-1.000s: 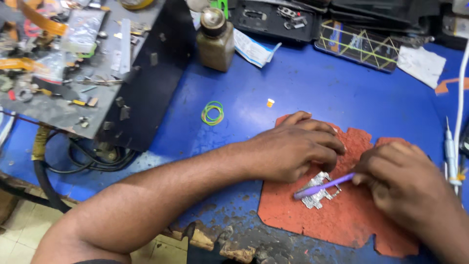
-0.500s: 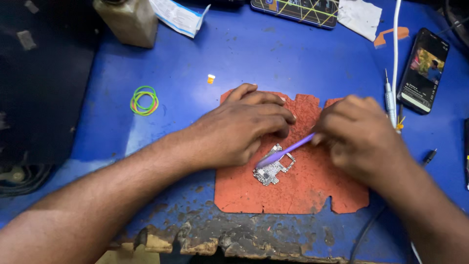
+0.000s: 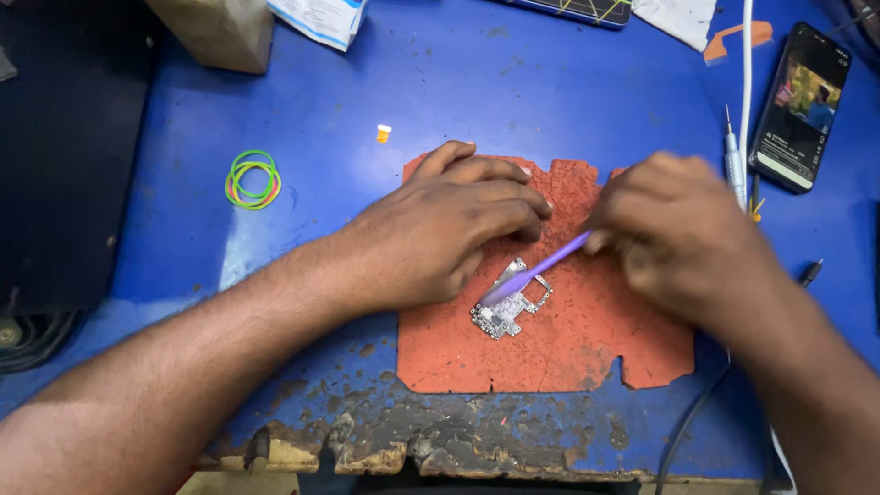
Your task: The person brushes a circuit board with a small purple brush while holding it on a red mat.
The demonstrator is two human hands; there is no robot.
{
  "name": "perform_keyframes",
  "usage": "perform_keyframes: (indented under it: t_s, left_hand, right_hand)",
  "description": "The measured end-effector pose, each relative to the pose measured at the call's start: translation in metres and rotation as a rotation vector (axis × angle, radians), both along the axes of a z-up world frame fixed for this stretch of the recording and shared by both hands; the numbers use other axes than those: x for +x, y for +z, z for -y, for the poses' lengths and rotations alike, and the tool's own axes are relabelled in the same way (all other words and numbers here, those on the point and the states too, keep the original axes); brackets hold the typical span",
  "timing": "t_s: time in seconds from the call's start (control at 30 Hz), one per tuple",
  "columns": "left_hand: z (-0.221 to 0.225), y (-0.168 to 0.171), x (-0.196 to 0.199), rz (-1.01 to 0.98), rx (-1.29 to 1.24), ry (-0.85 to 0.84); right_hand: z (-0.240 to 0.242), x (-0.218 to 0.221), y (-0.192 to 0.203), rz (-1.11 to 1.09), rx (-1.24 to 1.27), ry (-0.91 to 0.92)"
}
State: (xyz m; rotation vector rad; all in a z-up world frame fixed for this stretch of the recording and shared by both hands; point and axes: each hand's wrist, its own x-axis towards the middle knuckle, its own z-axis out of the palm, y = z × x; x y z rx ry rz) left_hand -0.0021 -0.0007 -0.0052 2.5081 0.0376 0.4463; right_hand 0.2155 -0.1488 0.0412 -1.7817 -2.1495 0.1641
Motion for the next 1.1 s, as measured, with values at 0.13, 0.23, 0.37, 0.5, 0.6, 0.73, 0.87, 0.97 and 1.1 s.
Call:
perform_keyframes:
  t_s: [0.13,0.23,0.37,0.5,0.6,0.73,0.87,0.97,1.1]
  left_hand:
    - [-0.001,-0.001,0.0,0.022,0.006,-0.017]
    - [0.001,-0.003,0.001,0.014,0.013,-0.005]
    - [-0.005,-0.002,0.001,0.073,-0.002,-0.043]
    - [-0.007,-0.003,-0.001,0.067,-0.096,0.013]
    - [-0.016,-0.006,-0.001,0.083,-0.091,0.036]
    - [-0.025,-0.006,-0.004,0.121,0.028,0.046]
    - [-0.028,0.0,-0.006,0.125,0.118,0.122]
    - [-0.034,0.002,-0.008,0.108,0.151,0.151]
    - [-0.04,0.003,-0.009,0.128,0.17,0.186]
  right_hand:
    - [0.001,-0.006,-0.004,0.058,0.023,-0.016]
    - [0.008,-0.01,-0.01,0.05,0.013,0.05]
    - [-0.001,0.006,-0.005,0.098,-0.007,-0.092]
    - [0.004,-0.01,-0.015,0.035,0.05,0.076]
    - [-0.003,-0.001,-0.015,-0.011,-0.002,0.091]
    - [0.003,0.003,-0.005,0.005,0.005,-0.062]
    - [0.006,-0.01,-0.007,0.031,0.028,0.082]
    - [0.006,0.0,0.0,0.051,0.01,-0.034]
    - [0.006,-0.008,0.001,0.043,-0.011,-0.003]
